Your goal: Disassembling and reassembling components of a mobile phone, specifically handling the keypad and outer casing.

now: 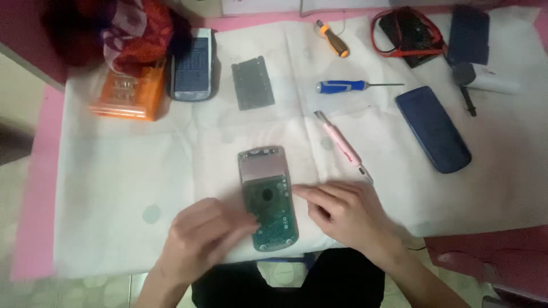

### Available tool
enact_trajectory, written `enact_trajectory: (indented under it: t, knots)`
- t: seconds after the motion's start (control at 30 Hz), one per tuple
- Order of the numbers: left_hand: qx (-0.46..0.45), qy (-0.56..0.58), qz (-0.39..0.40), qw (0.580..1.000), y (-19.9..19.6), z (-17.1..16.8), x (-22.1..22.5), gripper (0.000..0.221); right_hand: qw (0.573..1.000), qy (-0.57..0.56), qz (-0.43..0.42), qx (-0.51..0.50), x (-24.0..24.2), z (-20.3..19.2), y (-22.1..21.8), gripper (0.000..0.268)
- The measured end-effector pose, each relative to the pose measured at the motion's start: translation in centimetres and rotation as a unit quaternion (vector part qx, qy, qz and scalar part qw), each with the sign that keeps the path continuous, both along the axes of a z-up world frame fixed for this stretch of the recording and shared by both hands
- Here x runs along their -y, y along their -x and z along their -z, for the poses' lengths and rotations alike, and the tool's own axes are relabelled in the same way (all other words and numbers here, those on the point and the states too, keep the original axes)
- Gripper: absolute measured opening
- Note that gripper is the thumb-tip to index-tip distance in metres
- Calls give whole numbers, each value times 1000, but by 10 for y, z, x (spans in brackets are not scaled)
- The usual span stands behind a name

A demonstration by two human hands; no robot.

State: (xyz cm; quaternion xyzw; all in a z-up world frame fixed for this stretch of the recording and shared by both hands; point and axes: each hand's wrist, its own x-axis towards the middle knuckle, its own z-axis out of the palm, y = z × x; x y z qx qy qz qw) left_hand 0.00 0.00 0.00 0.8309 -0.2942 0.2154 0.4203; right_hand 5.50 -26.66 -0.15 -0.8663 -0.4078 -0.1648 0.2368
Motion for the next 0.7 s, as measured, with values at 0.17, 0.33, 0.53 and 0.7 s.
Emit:
enact_trajectory:
  t: [0.17,0.33,0.53,0.7]
  knots:
    - [10,-5,7,1000,-6,-1,5,18,1000,-16,-2,22,8,-1,-2,27]
    - [-38,-42,-43,997,-10,16,-12,30,979,-94,172,-57,120,27,-49,20]
    - [-279,-3,-221,934,-15,7,-12,63,847,105,476,210,299,60,-214,29]
    - [-252,-49,-229,939,-18,14,-11,55,739,166,648,-73,330,68,-272,91]
